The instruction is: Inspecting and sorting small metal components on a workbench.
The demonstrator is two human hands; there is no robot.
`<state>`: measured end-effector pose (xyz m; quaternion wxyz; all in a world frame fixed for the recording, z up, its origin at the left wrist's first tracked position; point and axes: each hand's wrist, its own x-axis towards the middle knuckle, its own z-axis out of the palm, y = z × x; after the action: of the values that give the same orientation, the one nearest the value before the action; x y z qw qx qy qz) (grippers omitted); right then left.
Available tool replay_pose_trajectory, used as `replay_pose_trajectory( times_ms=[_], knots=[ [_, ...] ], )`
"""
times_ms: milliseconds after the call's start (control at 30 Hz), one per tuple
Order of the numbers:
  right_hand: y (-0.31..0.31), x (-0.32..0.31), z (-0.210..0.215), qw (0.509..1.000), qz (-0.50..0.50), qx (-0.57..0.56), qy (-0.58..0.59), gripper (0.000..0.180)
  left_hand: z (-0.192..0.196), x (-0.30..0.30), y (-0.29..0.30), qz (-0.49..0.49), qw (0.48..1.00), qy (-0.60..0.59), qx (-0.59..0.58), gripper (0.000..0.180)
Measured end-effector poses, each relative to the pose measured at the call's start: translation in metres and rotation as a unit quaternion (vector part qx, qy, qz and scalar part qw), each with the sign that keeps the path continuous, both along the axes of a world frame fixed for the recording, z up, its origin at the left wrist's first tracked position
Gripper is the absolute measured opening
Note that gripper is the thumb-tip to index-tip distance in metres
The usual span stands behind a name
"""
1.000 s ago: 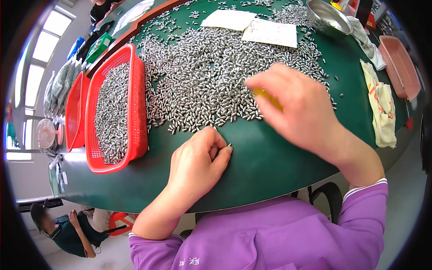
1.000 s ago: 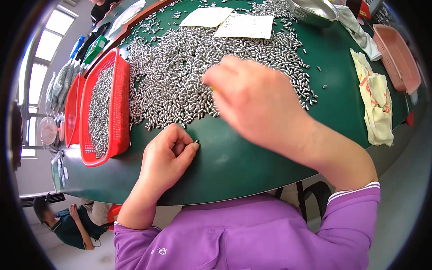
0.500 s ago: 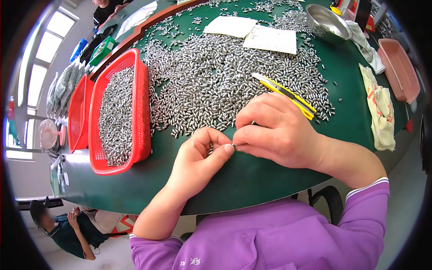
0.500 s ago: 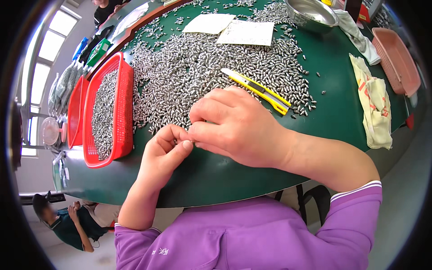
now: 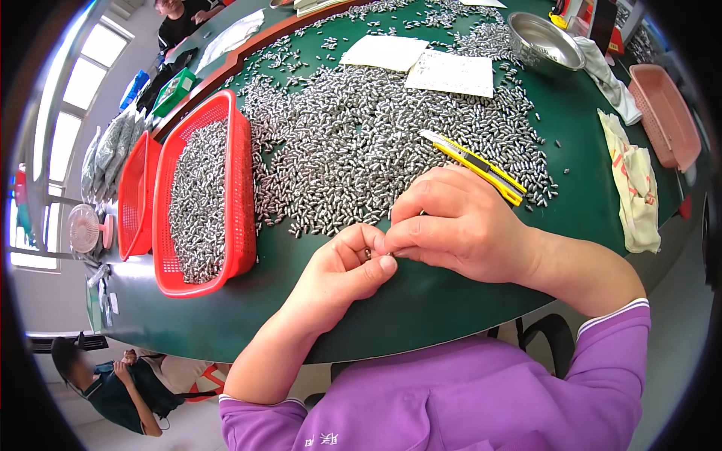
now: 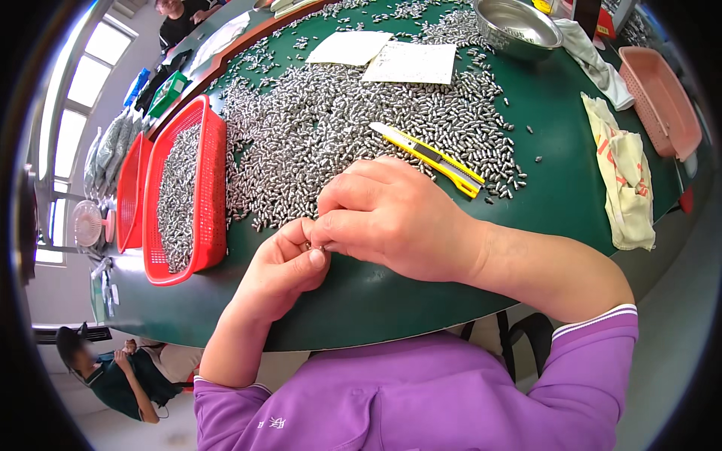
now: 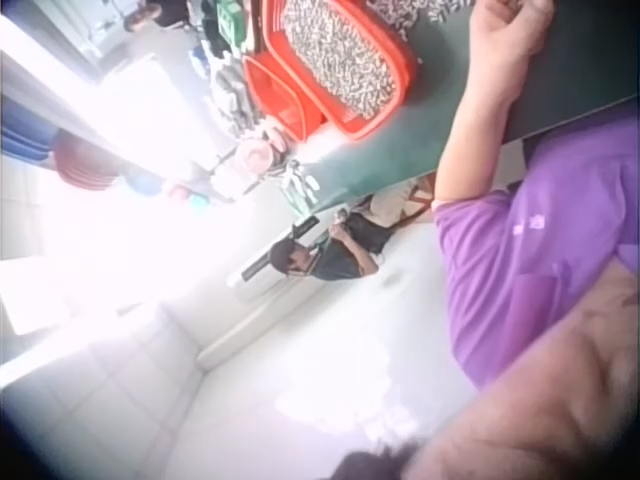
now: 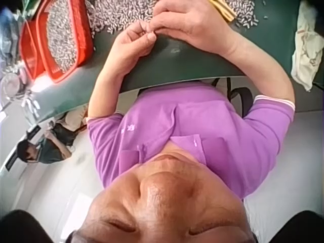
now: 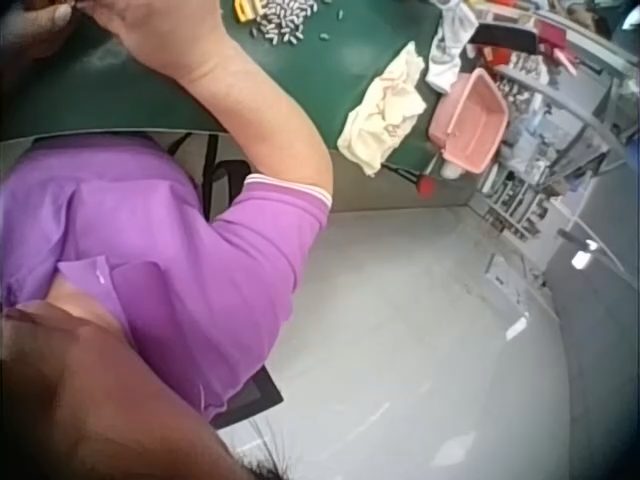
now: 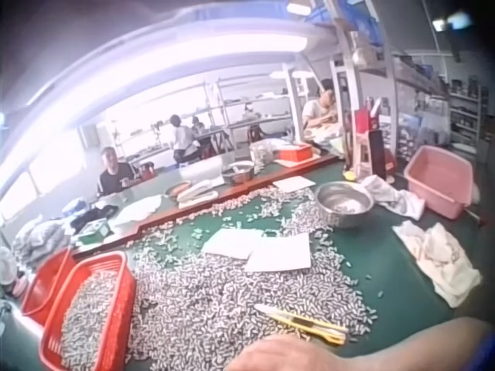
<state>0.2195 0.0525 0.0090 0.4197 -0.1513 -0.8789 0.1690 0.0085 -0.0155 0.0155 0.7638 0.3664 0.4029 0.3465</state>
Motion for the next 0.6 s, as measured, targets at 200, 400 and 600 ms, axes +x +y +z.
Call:
replay_pose_trajectory(
  times_ms=[200, 400, 600],
  knots=[
    [0.0007, 0.0029, 0.0029, 0.999, -0.031, -0.013, 0.013, 0.019, 0.0003, -0.0009, 0.0015, 0.013, 1.0, -0.016, -0.002, 0.011],
    [-0.0012, 0.0006, 0.0008, 1.0, -0.023, 0.002, 0.002, 0.019, -0.001, -0.0003, 0.0017, 0.024, 1.0, -0.006, 0.009, 0.01],
    [0.0061, 0.0085, -0.0044, 0.993, -0.095, 0.005, -0.075, 0.019, -0.005, -0.0045, 0.005, 0.081, 0.994, -0.062, 0.033, 0.014]
  ],
)
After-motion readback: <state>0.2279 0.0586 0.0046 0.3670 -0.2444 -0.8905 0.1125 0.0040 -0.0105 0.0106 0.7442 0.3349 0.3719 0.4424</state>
